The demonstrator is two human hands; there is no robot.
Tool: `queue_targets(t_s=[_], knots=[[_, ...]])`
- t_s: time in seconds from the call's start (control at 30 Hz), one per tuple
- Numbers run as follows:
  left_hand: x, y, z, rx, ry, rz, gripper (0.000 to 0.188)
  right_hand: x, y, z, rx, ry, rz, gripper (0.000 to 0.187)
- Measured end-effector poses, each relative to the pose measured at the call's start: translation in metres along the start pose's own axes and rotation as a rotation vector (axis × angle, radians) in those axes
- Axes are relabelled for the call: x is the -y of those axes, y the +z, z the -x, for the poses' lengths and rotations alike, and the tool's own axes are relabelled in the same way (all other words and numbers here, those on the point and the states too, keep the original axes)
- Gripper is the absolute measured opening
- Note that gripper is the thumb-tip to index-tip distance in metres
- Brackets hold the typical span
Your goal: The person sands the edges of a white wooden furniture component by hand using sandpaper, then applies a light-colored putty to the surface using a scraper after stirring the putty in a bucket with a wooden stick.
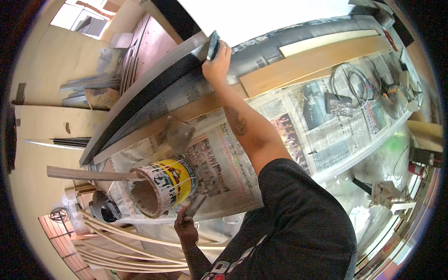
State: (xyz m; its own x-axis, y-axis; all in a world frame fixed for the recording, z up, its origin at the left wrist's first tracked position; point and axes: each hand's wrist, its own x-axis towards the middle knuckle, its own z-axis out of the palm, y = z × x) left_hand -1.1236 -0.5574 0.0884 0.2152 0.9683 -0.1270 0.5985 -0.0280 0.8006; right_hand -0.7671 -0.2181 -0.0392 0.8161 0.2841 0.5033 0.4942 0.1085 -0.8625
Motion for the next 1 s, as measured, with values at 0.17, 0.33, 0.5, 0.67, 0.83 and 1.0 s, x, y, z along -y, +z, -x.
queue_targets(t_s=[0.17, 0.33, 0.5, 0.67, 0.83, 1.0], knots=[[0.017, -0.006, 0.022, -0.066, -0.117, 0.051, 0.043, 0.018, 0.026, 0.029, -0.023, 0.013, -0.016, 0.057], [0.02, -0.005, 0.028, -0.136, -0.064, 0.078, 0.035, 0.037, 0.042, 0.052, -0.003, 0.087, -0.04, 0.059], [0.015, 0.016, 0.017, -0.276, -0.085, 0.508, 0.031, 0.038, 0.002, 0.054, 0.41, -0.081, -0.22, 0.053], [-0.05, 0.025, -0.012, -0.193, -0.248, 1.284, 0.052, 0.149, -0.165, 0.067, 0.786, -0.167, -0.485, 0.057], [-0.067, 0.042, -0.033, 0.135, -0.457, 1.561, 0.027, 0.192, -0.31, 0.071, 1.145, -0.39, -0.748, 0.053], [-0.082, 0.05, -0.039, 0.364, -0.443, 1.426, 0.026, 0.154, -0.364, 0.039, 1.246, -0.418, -0.405, 0.049]])
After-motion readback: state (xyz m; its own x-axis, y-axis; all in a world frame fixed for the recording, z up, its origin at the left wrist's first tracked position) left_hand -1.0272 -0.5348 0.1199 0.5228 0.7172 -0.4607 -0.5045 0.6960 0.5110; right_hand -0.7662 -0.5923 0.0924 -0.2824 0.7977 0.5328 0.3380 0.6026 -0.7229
